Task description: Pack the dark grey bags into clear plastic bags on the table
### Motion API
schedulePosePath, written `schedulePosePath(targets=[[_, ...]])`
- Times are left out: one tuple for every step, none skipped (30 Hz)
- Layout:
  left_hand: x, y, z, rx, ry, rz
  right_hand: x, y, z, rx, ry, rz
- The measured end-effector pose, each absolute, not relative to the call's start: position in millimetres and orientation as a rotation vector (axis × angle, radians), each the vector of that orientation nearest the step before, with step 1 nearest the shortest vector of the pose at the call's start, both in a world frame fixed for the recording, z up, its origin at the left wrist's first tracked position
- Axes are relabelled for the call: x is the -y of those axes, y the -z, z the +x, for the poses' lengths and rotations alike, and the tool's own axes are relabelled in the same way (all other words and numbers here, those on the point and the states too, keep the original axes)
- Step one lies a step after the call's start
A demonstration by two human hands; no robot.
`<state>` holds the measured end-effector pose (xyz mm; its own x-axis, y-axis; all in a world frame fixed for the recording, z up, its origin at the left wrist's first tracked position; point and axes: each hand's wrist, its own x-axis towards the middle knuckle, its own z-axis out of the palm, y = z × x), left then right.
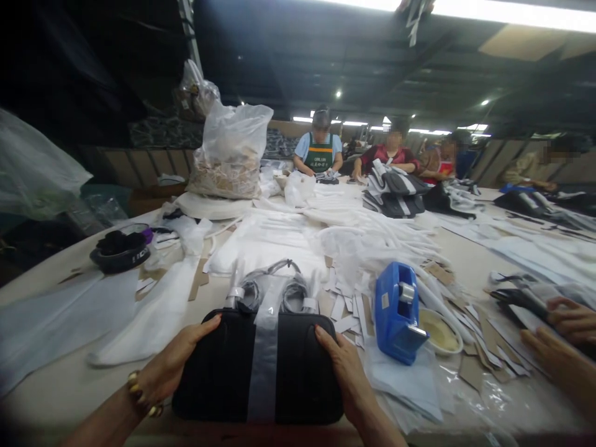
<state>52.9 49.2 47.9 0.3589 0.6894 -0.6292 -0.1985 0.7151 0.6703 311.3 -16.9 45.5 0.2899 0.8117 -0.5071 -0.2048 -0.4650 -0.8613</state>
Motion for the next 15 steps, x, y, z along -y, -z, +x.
schedulePosePath(targets=[[-49,-48,53,-1.056,-0.595,0.514,17,-45,311,0.559,-1.368,-1.592],[-50,-47,53,-1.057,-0.583,0.484,16,-44,312,0.55,-1.388,-1.571],[-49,-46,54,-1.061,-0.577,0.455,16,-42,312,0.54,-1.4,-1.556],[-49,-44,55,-1.069,-0.578,0.437,15,-41,312,0.526,-1.405,-1.551],[-49,-42,56,-1.083,-0.588,0.437,14,-40,312,0.511,-1.405,-1.554],[-49,-40,56,-1.098,-0.608,0.459,13,-39,313,0.498,-1.398,-1.56],[-48,-38,57,-1.115,-0.635,0.497,12,-37,313,0.482,-1.388,-1.562],[-48,-36,58,-1.13,-0.667,0.539,12,-35,314,0.466,-1.382,-1.557],[-48,-35,57,-1.151,-0.704,0.582,11,-33,314,0.454,-1.377,-1.545],[-48,-34,57,-1.179,-0.743,0.618,10,-31,315,0.44,-1.376,-1.529],[-49,-34,55,-1.211,-0.779,0.643,9,-28,316,0.423,-1.373,-1.51],[-49,-34,53,-1.24,-0.804,0.649,9,-25,316,0.403,-1.372,-1.488],[-50,-35,51,-1.255,-0.811,0.639,8,-22,317,0.386,-1.374,-1.461],[-51,-36,49,-1.245,-0.794,0.615,7,-19,317,0.372,-1.374,-1.434],[-52,-38,47,-1.212,-0.751,0.577,7,-16,318,0.362,-1.373,-1.41]])
